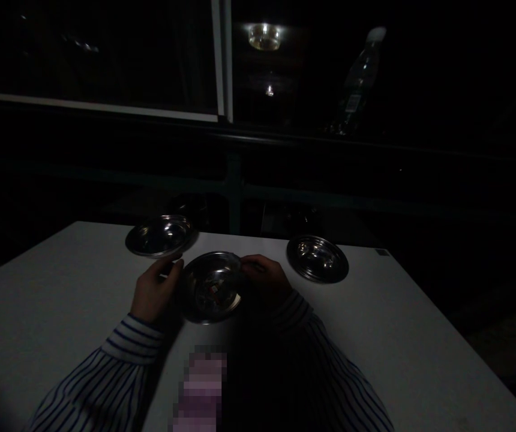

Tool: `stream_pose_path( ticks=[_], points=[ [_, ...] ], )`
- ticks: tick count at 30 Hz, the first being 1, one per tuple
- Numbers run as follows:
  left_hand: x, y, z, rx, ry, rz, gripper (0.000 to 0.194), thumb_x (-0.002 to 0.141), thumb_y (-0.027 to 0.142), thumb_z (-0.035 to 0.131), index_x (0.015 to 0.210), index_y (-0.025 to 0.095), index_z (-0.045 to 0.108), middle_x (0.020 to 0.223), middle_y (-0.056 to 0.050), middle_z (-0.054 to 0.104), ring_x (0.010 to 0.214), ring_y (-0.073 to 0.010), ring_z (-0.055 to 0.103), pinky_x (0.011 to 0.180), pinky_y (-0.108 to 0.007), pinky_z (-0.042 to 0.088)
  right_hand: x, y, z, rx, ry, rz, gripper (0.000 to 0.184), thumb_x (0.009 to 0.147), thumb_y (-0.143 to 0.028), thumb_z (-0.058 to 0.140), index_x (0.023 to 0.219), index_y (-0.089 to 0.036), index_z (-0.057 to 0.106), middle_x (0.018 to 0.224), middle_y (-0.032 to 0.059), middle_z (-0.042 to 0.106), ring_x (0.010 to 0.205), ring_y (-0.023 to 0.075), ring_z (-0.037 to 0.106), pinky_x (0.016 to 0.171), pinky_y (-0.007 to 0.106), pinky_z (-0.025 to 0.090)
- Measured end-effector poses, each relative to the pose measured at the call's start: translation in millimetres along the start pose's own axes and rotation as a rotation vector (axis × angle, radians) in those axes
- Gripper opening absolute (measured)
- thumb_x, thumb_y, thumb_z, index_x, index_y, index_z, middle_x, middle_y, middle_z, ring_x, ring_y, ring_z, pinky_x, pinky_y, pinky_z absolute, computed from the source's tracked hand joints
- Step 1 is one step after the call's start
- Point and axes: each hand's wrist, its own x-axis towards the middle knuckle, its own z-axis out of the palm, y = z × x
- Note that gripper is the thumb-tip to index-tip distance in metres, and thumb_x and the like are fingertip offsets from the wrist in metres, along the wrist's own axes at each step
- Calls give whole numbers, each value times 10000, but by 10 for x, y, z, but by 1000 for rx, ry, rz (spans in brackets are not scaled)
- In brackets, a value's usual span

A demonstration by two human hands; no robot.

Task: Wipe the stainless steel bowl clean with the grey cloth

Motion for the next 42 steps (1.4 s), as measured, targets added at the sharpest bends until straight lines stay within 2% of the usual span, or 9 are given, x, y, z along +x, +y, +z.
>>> stream_pose_path(
  ticks=[3,7,10,15,18,25,32,37,42],
  points=[
    [-48,231,69,-137,-182,177,470,711,411,613,1107,157,623,1024,-95,641,915,-213,604,840,-350,471,37,-50,40,71,-14,43,212,713,-355,576,823,-189,649,800,32,699,757,171,652,706,302,514],
    [-65,430,190,-384,-535,88,695,655,298,683,1291,148,446,1099,-111,603,844,-177,615,749,-327,504,60,-118,53,124,-34,81,205,701,-360,590,789,-181,634,807,41,696,775,175,649,731,314,509],
    [-35,494,278,-447,-634,49,681,647,260,688,1274,139,453,921,-59,637,767,-155,612,698,-298,497,81,-176,51,118,-18,82,191,703,-337,590,804,-184,644,895,49,689,876,179,636,805,310,489],
    [51,520,393,-337,-581,158,338,674,282,658,973,125,637,839,-49,649,766,-163,600,721,-291,465,101,-214,17,95,-6,137,269,723,-327,595,949,-188,636,932,60,681,868,188,640,743,297,502],
    [93,515,411,-276,-574,185,196,706,315,617,782,137,649,768,-44,640,737,-171,592,692,-295,456,96,-200,-28,125,-50,170,321,744,-365,580,1012,-192,612,941,68,684,787,179,656,671,289,516],
    [117,588,359,-363,-533,108,202,692,317,604,786,139,627,723,-17,630,691,-157,581,658,-277,445,170,-221,-116,157,-173,160,382,759,-375,593,1105,-213,580,1035,70,663,898,184,647,720,285,525],
    [112,626,337,-379,-242,-111,228,697,376,626,682,154,579,560,40,563,523,-112,523,486,-215,386,179,-287,-130,-155,-172,-72,462,803,-374,559,1231,-205,510,1188,86,595,982,203,605,758,329,517],
    [95,649,287,-413,-272,-120,273,683,421,654,686,155,593,558,36,575,504,-112,523,467,-212,383,87,-435,1,-308,-159,-18,516,762,-396,616,1256,-304,500,1037,33,677,878,244,650,703,346,513],
    [121,630,216,-398,-285,-87,284,691,437,645,662,160,590,564,32,560,539,-119,522,498,-216,391,112,-400,-72,-397,-82,-5,389,829,-379,521,1197,-256,546,882,49,695,785,232,661,645,309,495]
  ],
)
